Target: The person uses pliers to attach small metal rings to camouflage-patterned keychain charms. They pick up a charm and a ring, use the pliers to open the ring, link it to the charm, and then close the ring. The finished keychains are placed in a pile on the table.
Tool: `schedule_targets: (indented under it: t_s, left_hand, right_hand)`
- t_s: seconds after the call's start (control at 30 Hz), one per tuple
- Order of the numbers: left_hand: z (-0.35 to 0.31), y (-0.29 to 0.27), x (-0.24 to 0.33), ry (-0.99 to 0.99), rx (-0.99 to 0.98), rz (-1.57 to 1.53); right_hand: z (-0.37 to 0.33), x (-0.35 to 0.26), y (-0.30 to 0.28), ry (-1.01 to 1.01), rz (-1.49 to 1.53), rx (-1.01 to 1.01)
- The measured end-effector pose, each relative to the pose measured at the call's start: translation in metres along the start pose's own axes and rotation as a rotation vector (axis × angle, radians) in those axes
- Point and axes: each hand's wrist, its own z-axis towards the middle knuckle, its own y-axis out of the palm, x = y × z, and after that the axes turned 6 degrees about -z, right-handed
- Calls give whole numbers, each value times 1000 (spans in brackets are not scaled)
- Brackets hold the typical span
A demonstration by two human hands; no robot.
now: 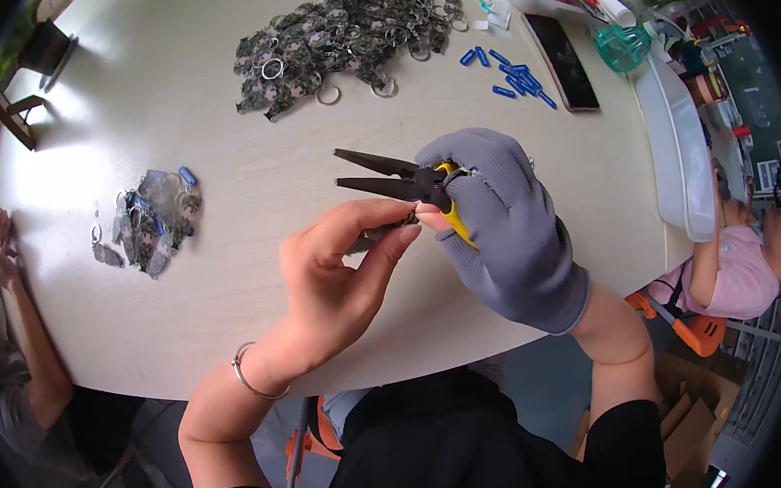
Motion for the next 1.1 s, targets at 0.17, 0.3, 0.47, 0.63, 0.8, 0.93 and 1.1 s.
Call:
schedule_targets:
  t_s: [0.17, 0.3, 0.47, 0.63, 0.8, 0.93, 1.1]
  left_hand:
    - [-4, -2, 4, -23, 35, -178]
    - [-1, -8, 6, 69, -35, -126]
    - [0, -8, 6, 171, -18, -59]
    - [3, -10, 8, 269, -16, 61]
    - [3, -12, 9, 290, -41, 108]
    - [4, -14, 9, 324, -49, 145]
    - [6, -17, 11, 371, -84, 159]
  right_hand:
    - [-10, -2, -26, 191, 206, -41]
    - [-34, 3, -32, 87, 92, -94]
    - [-41, 1, -34, 6, -41, -89]
    - [-44, 0, -32, 0, -55, -72]
    - [-44, -3, -31, 10, -46, -62]
    - [-43, -6, -29, 31, -34, -68]
    - [-46, -13, -31, 51, -55, -95]
